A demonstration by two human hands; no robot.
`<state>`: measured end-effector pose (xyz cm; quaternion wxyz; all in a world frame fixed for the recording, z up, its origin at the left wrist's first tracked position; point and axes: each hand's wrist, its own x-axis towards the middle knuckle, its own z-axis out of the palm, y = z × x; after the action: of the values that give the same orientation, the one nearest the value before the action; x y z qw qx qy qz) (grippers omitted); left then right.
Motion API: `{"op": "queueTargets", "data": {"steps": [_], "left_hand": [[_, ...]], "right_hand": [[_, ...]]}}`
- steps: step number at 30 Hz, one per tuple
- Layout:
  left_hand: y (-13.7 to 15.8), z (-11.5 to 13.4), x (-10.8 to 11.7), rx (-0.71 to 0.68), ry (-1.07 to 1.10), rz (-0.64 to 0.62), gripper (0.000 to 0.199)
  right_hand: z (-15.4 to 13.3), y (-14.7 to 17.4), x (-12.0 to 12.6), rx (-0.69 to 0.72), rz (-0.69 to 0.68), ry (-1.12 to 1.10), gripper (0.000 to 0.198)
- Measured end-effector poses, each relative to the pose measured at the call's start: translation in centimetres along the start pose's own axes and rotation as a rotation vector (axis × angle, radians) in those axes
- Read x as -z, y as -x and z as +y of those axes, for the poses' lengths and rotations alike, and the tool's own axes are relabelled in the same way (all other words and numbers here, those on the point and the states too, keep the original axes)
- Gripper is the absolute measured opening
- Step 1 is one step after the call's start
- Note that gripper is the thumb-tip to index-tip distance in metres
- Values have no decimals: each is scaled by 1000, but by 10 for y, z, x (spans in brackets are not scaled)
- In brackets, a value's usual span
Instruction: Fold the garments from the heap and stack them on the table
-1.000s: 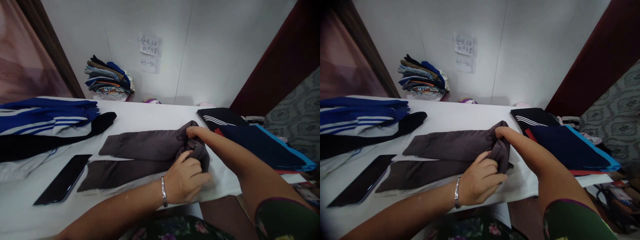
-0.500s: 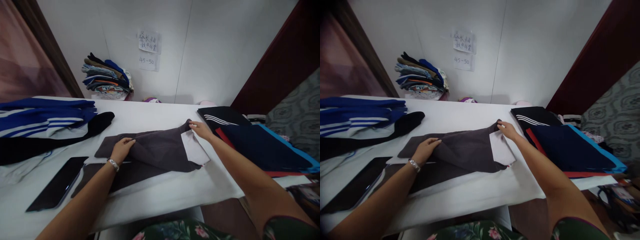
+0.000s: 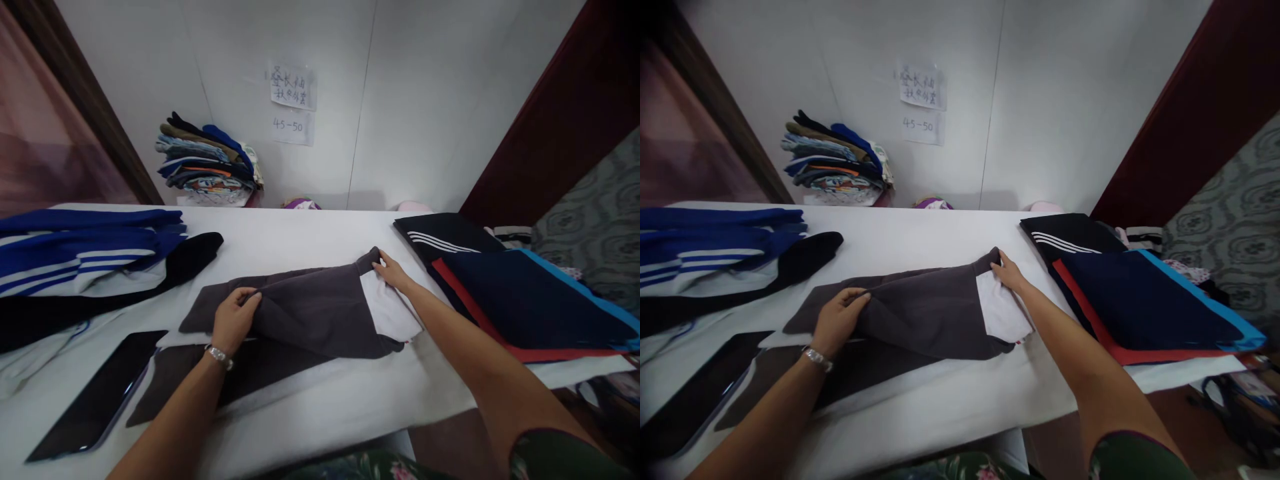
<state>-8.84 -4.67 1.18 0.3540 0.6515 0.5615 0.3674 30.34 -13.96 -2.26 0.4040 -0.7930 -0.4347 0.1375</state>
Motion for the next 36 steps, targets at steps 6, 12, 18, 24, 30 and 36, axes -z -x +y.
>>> {"op": "queueTargets", "data": {"steps": [6,12,18,24,30,36], "left_hand": [[-6,-12,-4,-25,-86,-17,28],[5,-10,2,-182,-45,86,29],[-5,-12,4,-63,-247,49,32],[-13,-16,0,-68,-392,-58,34],[-10,-17,3,-55,-263,-26,35],[-6,-12,7,80,270,-143,41]], "right_hand": [[-12,-17,-17,139,-91,88,46],[-14,-16,-25,206,-122,135,28],[-13,-17,-23,241,-88,208,34],[-17,-26,-24,178,-254,254,27],[-15,9,4,28,-87,1,53],[-2,114,30,18,-12,-138,49]]}}
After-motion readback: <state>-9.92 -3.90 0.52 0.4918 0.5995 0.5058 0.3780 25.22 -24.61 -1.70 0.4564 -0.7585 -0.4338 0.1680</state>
